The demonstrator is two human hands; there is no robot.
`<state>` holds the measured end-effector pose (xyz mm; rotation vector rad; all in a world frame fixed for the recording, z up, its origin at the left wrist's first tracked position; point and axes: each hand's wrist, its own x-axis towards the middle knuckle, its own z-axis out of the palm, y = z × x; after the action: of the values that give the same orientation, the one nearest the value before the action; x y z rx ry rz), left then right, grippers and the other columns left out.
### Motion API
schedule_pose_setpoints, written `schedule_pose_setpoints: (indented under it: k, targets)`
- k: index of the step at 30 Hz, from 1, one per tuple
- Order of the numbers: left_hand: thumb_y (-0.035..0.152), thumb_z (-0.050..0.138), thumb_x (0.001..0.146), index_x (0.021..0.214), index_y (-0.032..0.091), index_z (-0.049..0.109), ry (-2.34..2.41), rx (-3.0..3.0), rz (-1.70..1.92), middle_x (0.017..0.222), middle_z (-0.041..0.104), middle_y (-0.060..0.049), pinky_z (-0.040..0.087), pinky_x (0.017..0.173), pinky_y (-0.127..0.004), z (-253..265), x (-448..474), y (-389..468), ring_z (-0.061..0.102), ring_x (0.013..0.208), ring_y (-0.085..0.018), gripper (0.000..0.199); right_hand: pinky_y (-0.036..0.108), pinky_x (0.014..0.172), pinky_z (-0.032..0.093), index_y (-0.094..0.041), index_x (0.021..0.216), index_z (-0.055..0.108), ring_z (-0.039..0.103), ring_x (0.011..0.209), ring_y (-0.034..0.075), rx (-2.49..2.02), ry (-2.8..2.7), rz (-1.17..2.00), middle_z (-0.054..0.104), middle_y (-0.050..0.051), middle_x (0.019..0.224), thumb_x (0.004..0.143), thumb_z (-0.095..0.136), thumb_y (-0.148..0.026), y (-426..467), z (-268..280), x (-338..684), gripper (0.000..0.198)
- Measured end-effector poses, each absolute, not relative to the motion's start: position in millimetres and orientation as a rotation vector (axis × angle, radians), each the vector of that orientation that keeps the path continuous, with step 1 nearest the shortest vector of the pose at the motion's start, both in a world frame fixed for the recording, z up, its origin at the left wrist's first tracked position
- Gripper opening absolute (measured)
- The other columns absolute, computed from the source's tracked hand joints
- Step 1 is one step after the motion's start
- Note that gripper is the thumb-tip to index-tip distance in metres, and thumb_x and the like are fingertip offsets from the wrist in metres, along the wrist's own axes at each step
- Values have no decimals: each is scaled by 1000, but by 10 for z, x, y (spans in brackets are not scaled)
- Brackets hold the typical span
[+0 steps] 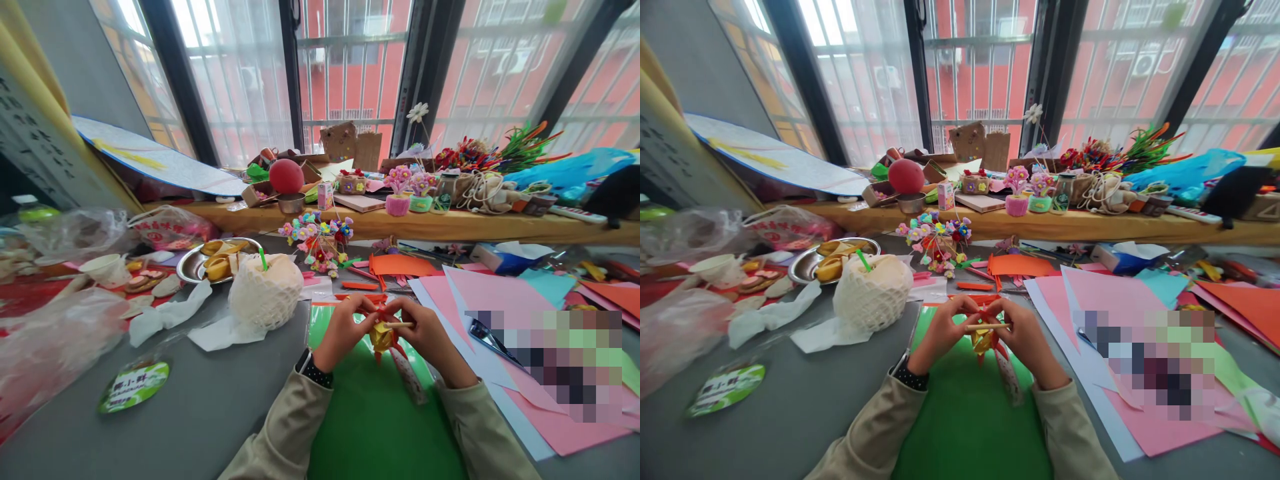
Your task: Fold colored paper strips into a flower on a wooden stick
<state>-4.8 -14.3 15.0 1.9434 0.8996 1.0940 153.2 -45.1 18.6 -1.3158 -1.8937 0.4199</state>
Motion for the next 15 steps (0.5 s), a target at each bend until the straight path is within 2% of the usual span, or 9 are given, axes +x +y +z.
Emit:
schedule_pose_setpoints:
  k: [4,7,9,12,15]
  targets:
    - [32,57,68,89,16,47,756,1587,1008,91,53,-5,44,70,-27,105,-31,-102,53,84,-15,28,18,41,27,-16,75,55,33,42,8,-1356,-1741,322,38,-6,47,73,48,-24,-452,180,1535,10]
    - [33,61,63,97,17,45,661,1455,865,92,54,-6,44,67,-26,87,-12,-90,54,82,-16,41,19,41,27,-16,75,55,33,42,8,-1370,-1648,283,35,-6,46,73,48,-26,-454,177,1535,12]
    - [34,62,62,100,17,43,620,1387,798,87,56,-5,44,60,-25,94,-4,-100,56,76,-16,46,19,41,28,-16,77,55,34,43,8,-1370,-1610,288,40,-5,49,74,47,-26,-456,183,1534,13]
    - [34,65,58,101,16,41,653,1334,833,78,57,-3,41,51,-22,120,-3,-122,55,65,-13,52,19,43,31,-17,86,55,36,44,8,-1352,-1627,331,53,-1,63,74,47,-26,-459,197,1537,18]
    - [34,67,56,98,15,43,707,1350,873,73,56,-1,39,49,-20,134,-10,-125,53,58,-10,52,20,43,31,-17,96,56,36,44,9,-1365,-1691,354,57,0,66,74,48,-27,-450,196,1553,26]
